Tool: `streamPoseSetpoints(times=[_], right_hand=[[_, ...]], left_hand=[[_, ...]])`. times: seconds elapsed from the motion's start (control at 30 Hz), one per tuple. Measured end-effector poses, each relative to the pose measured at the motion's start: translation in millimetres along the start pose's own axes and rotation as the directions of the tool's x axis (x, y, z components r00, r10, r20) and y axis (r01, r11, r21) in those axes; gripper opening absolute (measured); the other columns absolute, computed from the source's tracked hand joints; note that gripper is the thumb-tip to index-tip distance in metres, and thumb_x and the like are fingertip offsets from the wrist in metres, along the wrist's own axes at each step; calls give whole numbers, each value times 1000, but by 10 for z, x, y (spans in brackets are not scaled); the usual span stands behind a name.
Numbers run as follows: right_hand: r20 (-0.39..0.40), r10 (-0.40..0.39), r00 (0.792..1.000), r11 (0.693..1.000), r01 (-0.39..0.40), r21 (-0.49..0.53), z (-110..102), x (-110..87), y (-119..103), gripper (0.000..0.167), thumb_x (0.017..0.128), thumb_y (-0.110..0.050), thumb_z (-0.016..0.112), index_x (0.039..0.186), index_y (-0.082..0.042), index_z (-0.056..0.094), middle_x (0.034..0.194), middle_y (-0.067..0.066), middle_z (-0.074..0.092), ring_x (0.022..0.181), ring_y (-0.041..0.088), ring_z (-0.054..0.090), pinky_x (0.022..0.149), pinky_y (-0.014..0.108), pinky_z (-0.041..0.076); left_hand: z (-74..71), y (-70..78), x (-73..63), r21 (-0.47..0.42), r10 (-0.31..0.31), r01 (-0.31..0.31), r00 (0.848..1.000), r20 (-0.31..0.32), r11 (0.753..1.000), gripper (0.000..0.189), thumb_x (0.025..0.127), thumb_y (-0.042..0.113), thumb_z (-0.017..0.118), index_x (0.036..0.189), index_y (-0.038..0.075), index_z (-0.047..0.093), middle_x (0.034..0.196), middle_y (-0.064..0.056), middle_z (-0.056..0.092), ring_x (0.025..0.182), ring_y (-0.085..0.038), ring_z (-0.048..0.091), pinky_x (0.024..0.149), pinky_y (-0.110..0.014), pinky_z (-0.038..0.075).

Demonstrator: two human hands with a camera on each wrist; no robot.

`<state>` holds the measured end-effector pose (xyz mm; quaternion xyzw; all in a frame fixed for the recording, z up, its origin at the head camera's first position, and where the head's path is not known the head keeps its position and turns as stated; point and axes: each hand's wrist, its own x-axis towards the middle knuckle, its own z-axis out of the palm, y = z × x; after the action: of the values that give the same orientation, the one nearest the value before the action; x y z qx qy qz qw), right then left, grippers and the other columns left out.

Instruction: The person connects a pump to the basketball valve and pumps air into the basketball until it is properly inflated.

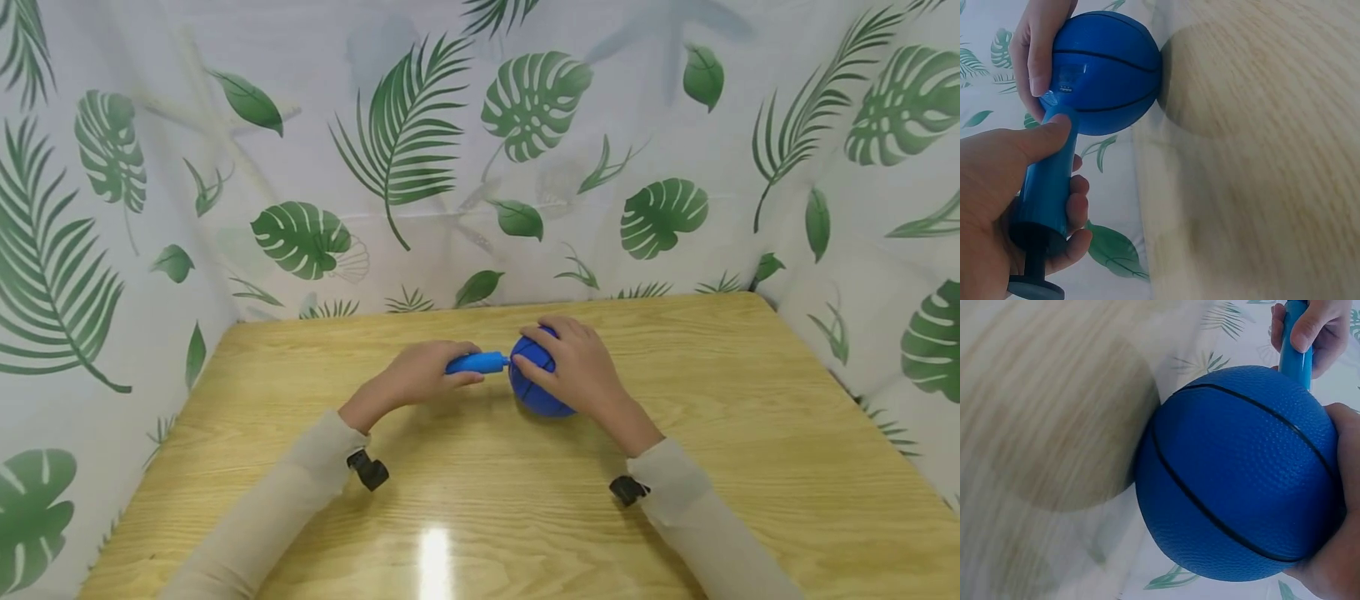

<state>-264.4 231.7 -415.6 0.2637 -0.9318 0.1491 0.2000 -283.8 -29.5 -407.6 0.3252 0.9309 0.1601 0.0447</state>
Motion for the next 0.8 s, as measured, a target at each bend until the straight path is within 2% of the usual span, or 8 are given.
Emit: streamPoseSetpoints(times=[0.2,0.37,0.57,0.8], right_hand=[[26,-15,1000,1000,15,-16,-9,18,-1,48,92,-43,74,129,-14,69,133,18,64,123,42,60,103,62,48],[41,-37,998,999,38,-33,-13,27,-25,48,92,-44,73,129,-14,69,133,18,64,123,42,60,105,62,47],[58,-41,997,998,43,-36,-37,24,-53,47,93,-42,72,130,-15,69,134,18,63,125,42,60,105,63,46],[84,-15,996,1000,16,-8,-62,27,-62,45,95,-41,70,132,-15,68,136,18,62,127,42,58,107,63,44]], left_hand=[[-70,-33,-17,58,51,-51,999,-9,997,42,101,47,62,132,19,66,112,1,73,87,-14,61,76,-31,50],[-96,-69,-25,83,59,-59,998,10,995,42,101,49,61,131,20,67,108,3,72,84,-13,59,72,-29,48],[-132,-81,-36,77,63,-66,997,35,995,42,101,48,61,132,20,67,113,3,74,87,-12,62,78,-31,53],[-128,-112,-33,59,62,-64,997,38,996,39,100,47,62,129,22,68,108,4,73,85,-13,60,74,-30,50]])
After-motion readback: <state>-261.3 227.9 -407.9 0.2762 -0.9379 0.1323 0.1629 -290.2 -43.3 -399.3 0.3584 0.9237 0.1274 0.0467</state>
